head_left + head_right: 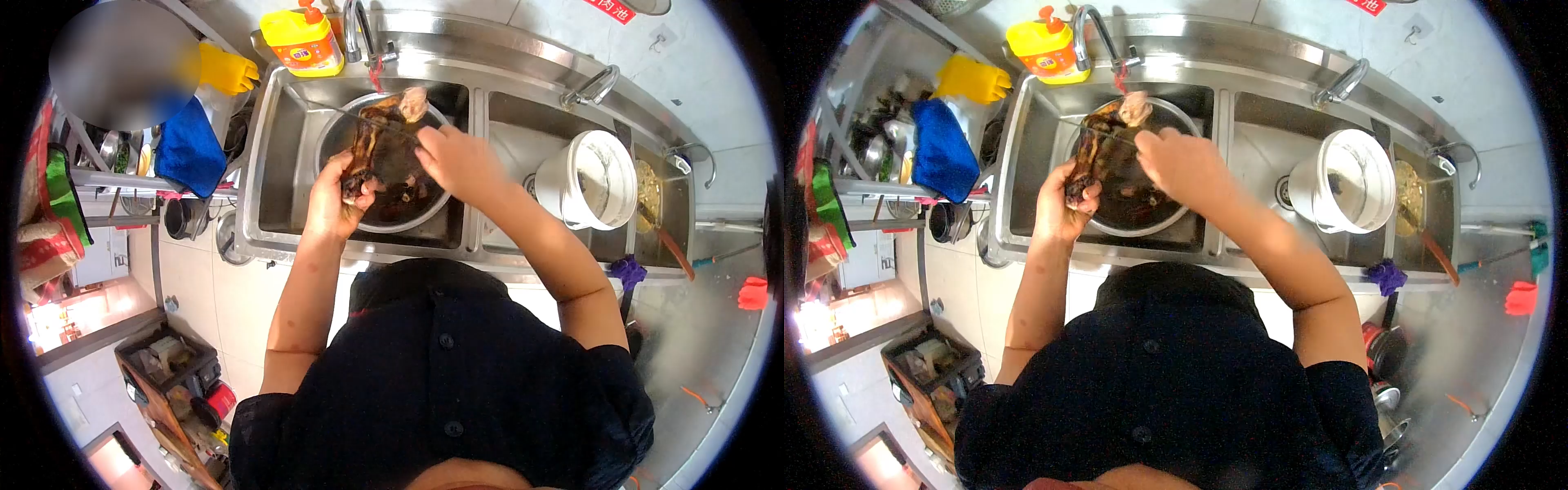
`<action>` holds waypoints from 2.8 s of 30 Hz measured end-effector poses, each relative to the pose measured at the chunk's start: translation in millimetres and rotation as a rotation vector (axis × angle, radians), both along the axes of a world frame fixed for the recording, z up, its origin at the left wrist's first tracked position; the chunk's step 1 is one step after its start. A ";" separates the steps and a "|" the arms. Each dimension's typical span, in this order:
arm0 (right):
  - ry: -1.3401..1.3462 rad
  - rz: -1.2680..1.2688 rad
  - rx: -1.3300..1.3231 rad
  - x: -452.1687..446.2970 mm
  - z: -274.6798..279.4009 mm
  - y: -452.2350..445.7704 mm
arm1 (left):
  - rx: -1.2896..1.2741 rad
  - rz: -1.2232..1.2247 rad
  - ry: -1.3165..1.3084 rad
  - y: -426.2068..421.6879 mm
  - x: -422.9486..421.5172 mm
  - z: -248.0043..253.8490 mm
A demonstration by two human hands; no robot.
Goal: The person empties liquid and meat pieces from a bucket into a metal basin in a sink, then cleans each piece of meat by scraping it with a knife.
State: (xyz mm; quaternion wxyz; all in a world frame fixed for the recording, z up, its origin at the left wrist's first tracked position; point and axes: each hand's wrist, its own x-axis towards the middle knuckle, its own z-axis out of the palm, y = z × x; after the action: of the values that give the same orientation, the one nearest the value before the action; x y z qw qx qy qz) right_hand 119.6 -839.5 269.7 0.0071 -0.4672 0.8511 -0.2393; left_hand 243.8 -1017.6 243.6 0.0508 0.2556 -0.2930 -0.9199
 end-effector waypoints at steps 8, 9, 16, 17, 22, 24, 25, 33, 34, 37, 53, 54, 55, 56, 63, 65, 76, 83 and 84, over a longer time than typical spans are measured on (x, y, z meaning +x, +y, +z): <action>-0.019 0.023 0.016 7.8 -2.7 3.3 | -0.015 0.092 -0.030 5.6 -2.9 3.3; 0.023 -0.050 0.020 0.4 -1.3 2.3 | 0.061 0.064 -0.009 4.6 -4.2 0.7; -0.179 0.120 -0.045 26.4 -26.1 6.3 | 0.056 0.057 -0.283 -1.4 -5.6 -33.6; -0.214 0.110 -0.083 23.0 -34.0 8.8 | 0.010 0.020 -0.345 -3.5 -5.5 -45.3; -0.485 -0.231 -0.035 -3.1 -40.8 39.9 | -0.071 -0.189 -0.667 -20.3 10.6 -181.6; -0.511 -0.269 -0.051 -7.7 -53.9 52.4 | -0.099 -0.228 -0.674 -21.3 -0.4 -201.1; -0.533 -0.297 -0.027 -8.2 -59.0 56.5 | -0.117 -0.206 -0.633 -12.9 -14.5 -206.8; -0.688 -0.391 0.134 -39.0 -87.0 46.1 | -1.712 -0.479 -0.573 -84.2 -107.6 -295.9; -0.691 -0.384 0.126 -40.7 -89.6 43.4 | -1.693 -0.542 -0.745 -97.3 -115.0 -295.0; -0.699 -0.371 0.120 -43.1 -94.5 37.2 | -1.852 -0.889 -1.004 -99.9 -128.3 -308.9; -0.799 -0.314 0.151 -32.2 -90.6 18.2 | -0.918 -0.355 -0.625 -91.9 -66.3 -246.0; -0.790 -0.301 0.167 -28.3 -89.5 15.3 | -0.636 -0.253 -0.565 -83.6 -60.6 -226.5; -0.760 -0.265 0.150 -23.2 -90.3 12.8 | -0.566 -0.226 -0.540 -76.3 -54.2 -204.9; -0.725 -0.226 0.135 -18.9 -93.4 10.6 | -0.495 -0.196 -0.511 -69.1 -49.1 -182.6; -0.220 0.043 0.017 -30.0 -77.1 -20.2 | -1.168 -0.240 -0.402 -48.0 -10.0 -91.2; -0.074 0.082 -0.101 -40.8 -60.6 -32.4 | -1.221 -0.335 -0.372 -44.9 -1.4 -59.8; 0.072 0.229 0.040 -1.7 -13.3 -30.0 | -1.365 -0.233 -0.319 -36.3 8.5 -4.6; 0.035 0.278 0.035 11.0 -6.0 -25.3 | -1.713 -0.180 -0.212 -34.8 4.4 5.4; 0.069 0.248 0.016 6.0 -7.7 -24.3 | -1.716 -0.173 -0.202 -34.7 3.9 5.3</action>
State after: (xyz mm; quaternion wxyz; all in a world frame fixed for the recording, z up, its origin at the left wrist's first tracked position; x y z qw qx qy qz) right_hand 125.6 -863.8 262.0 0.0114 -0.5766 0.7885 -0.2135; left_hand 247.7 -1052.3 248.9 0.1297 0.1862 -0.9071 -0.3546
